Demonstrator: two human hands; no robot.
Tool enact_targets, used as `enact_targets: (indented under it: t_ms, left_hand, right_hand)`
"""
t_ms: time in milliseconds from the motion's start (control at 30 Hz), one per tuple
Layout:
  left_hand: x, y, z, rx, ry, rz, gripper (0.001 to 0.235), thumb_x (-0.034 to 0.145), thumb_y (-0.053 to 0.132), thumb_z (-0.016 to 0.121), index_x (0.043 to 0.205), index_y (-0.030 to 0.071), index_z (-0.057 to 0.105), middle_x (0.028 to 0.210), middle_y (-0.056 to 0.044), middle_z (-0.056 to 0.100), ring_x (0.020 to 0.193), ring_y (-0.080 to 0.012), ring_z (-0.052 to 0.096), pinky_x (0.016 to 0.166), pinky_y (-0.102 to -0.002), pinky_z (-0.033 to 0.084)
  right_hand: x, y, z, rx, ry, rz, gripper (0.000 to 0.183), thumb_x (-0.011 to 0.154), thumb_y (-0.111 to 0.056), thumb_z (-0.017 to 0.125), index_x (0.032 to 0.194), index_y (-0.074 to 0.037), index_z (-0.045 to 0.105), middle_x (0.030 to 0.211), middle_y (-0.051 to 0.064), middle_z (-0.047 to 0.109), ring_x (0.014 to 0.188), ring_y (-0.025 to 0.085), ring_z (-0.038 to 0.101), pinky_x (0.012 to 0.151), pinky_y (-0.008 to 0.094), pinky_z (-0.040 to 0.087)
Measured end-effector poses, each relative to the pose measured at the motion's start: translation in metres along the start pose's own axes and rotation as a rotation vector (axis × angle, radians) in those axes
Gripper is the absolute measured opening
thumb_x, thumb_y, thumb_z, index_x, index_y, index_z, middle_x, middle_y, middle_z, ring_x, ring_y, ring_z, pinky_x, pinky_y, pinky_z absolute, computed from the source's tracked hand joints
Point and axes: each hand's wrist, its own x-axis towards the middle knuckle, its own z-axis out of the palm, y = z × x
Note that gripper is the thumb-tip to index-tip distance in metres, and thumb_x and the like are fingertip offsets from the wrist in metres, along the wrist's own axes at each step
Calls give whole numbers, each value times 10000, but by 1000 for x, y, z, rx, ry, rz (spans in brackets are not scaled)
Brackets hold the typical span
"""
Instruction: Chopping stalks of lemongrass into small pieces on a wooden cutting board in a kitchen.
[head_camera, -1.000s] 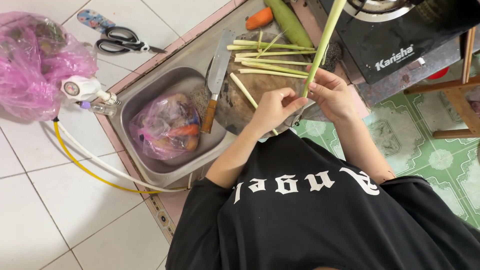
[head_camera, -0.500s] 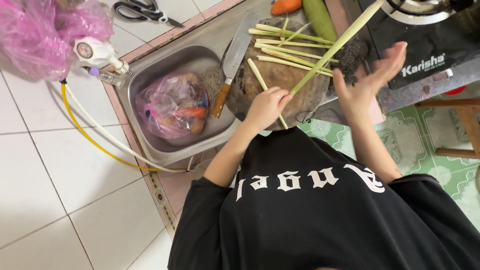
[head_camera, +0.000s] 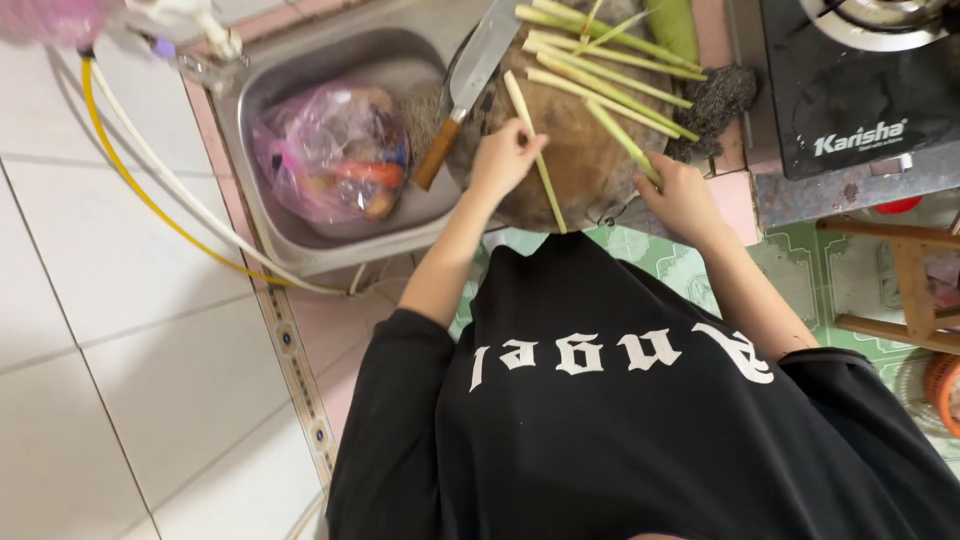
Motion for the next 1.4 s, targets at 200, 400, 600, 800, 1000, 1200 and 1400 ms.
enact_targets:
  t_ms: [200,400,600,800,1000,1200,1400]
  left_hand:
    - [2,-17,66,342,283,169,421,872,162,731,1210,78,494,813,-160,732,752,-361,722,627,-443,537]
    - [-41,-17,67,-545,183,8,216,1004,134,621,1167,0,667,960,-149,759,792,-210,768,666,-346,659]
    - [-83,5,91,-1008,159,176,236,1060,117,625,1253,-18,646,1185,-167,737,1015,-198,728,861,-340,641]
    - [-117,43,91,-1316,101,64,330,1032,124,630,1343,12,622,1233,-177,707,1076,-189,709,861,-318,590]
    - [-114,39,84,-912,288,-9,389,968,183,715,1236,-81,612,936,-185,762,744,-202,767,631,-269,596]
    - [-56,26,81,-969,257,2,392,997,338,668,1073,-41,728,662,-42,659,458,-70,524,397,-214,315]
    - [87,-3,116,-933,110,-141,395,992,355,669,970,-34,728,665,-35,645,500,-95,586,427,-231,417]
  right_hand:
    - [3,28,22,76,90,-274,283,1009,-111,691,1265,11,689,1034,208,688,880,379,685,733,396,560]
    - [6,28,15,669,-167,112,352,1046,-88,562,1379,23,590,1000,66,718,762,106,674,640,258,546]
    - [2,43,10,951,-150,73,331,1079,-80,560,1389,37,558,1030,76,703,805,123,688,668,245,527]
    - [-11,30,9,1112,-177,49,321,1088,-80,578,1384,45,573,1070,81,710,852,129,700,713,241,551]
    - [-6,21,8,861,-97,41,414,1049,-100,606,1448,2,566,1115,72,725,791,119,708,659,231,539]
    - [-2,25,12,895,-133,-42,307,1087,-100,616,1367,25,630,1074,76,670,711,104,617,600,238,526]
    - [19,6,-5,523,210,-34,340,995,-124,655,1296,25,605,1309,131,632,748,180,707,594,295,550]
